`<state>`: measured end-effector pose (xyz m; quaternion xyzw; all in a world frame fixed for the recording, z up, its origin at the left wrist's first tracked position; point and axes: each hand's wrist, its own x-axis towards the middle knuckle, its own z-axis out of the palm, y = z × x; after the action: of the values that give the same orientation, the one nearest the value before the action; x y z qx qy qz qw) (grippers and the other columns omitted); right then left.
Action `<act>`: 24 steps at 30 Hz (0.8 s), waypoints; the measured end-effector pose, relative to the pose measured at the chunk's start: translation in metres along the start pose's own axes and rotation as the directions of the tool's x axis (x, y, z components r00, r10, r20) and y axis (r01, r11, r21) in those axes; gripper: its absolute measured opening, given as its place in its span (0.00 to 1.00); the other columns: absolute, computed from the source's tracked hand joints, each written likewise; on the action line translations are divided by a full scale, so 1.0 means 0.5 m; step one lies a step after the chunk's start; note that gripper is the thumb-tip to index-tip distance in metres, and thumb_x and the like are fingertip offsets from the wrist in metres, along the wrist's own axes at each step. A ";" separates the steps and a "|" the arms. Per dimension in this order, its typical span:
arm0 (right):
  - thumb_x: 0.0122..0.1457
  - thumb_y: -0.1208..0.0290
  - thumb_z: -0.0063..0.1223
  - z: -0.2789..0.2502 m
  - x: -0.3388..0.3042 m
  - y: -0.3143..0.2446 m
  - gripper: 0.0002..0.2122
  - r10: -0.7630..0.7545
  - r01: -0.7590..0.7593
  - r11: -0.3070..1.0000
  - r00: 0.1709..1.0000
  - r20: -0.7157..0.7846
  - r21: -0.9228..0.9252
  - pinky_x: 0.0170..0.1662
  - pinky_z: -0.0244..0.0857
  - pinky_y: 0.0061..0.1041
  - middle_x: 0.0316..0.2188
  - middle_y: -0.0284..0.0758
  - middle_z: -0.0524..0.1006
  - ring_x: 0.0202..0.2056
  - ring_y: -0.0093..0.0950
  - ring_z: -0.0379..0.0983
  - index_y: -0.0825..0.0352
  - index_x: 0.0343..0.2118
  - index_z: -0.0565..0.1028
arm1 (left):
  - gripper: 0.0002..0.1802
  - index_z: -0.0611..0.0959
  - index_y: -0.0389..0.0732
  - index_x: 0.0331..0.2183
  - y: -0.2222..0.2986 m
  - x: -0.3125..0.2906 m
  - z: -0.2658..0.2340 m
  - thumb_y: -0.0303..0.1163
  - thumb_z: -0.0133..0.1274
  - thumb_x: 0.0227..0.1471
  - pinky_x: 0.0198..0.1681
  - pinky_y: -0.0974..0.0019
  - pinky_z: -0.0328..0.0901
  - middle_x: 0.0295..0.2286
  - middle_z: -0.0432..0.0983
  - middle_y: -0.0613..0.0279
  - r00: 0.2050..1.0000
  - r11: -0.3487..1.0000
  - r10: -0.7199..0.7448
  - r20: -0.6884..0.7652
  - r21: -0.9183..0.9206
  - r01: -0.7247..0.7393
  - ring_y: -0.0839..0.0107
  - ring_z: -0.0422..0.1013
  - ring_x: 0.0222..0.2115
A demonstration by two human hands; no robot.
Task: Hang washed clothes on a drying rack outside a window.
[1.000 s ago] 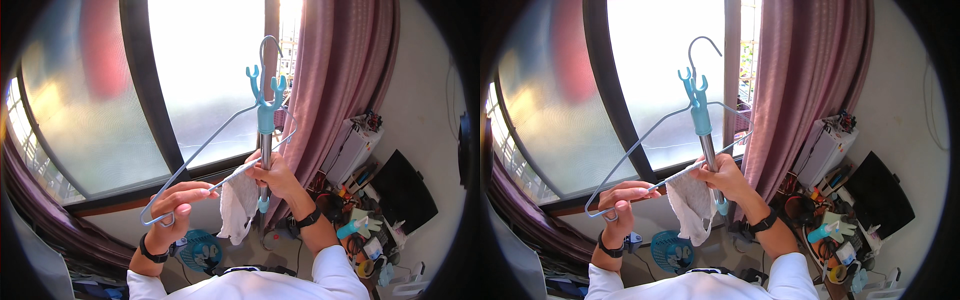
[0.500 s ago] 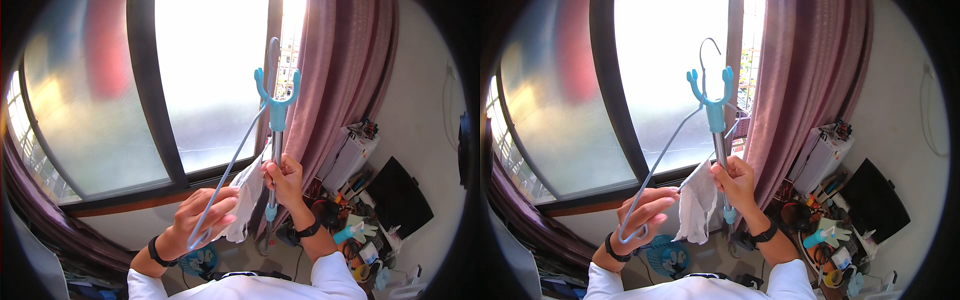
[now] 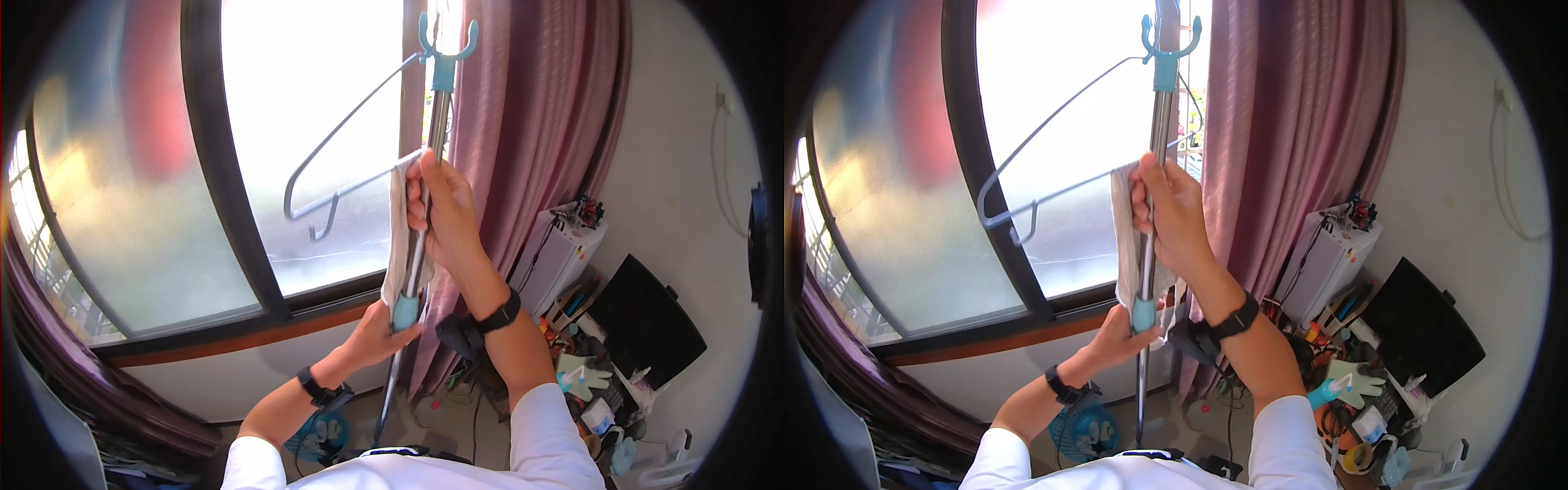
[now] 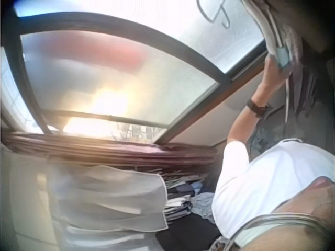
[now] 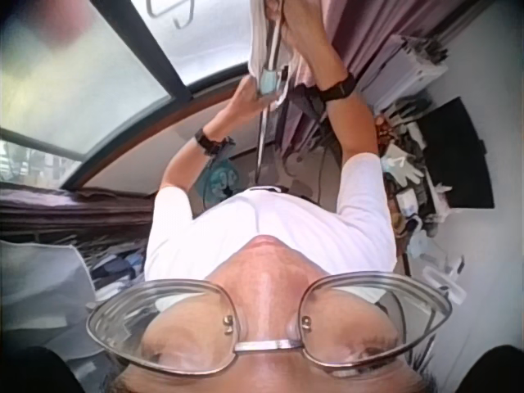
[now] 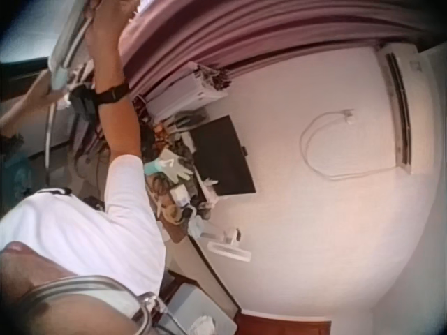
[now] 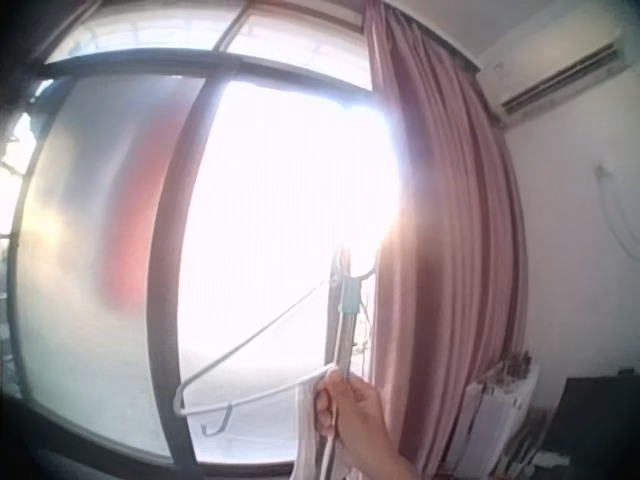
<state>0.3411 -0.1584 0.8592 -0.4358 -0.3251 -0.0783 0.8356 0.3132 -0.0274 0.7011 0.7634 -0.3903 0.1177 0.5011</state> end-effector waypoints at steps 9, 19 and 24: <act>0.57 0.63 0.52 -0.126 -0.012 0.078 0.35 -0.567 0.505 0.696 0.823 0.041 -0.510 0.58 0.48 0.35 0.59 0.44 0.51 0.59 0.37 0.50 0.70 0.60 0.46 | 0.21 0.64 0.34 0.44 0.035 0.270 -0.003 0.30 0.53 0.51 0.23 0.67 0.65 0.21 0.73 0.55 0.913 0.976 0.088 -0.399 -0.150 -0.160 0.71 0.71 0.20; 0.59 0.62 0.50 -0.378 -0.379 0.508 0.11 0.006 -0.175 0.925 0.896 -0.445 -0.339 0.28 0.59 0.16 0.19 0.26 0.69 0.23 0.15 0.65 0.66 0.28 0.69 | 0.23 0.62 0.33 0.46 0.081 0.565 -0.100 0.35 0.50 0.54 0.30 0.66 0.66 0.29 0.70 0.56 0.952 0.960 0.097 -0.291 -0.227 -0.167 0.71 0.70 0.29; 0.60 0.59 0.44 -0.417 -0.281 0.499 0.15 -0.365 -0.188 0.652 0.771 -0.522 -0.734 0.20 0.54 0.21 0.13 0.28 0.65 0.16 0.19 0.60 0.66 0.26 0.71 | 0.32 0.59 0.34 0.51 0.040 0.678 -0.142 0.41 0.53 0.52 0.37 0.61 0.66 0.36 0.71 0.48 0.930 0.979 0.174 -0.324 -0.041 -0.198 0.63 0.71 0.36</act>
<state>0.4344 -0.1907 0.5192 -0.6707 0.0143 -0.3903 0.6306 0.5403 -0.1326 0.9414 0.6750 -0.3789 0.2721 0.5716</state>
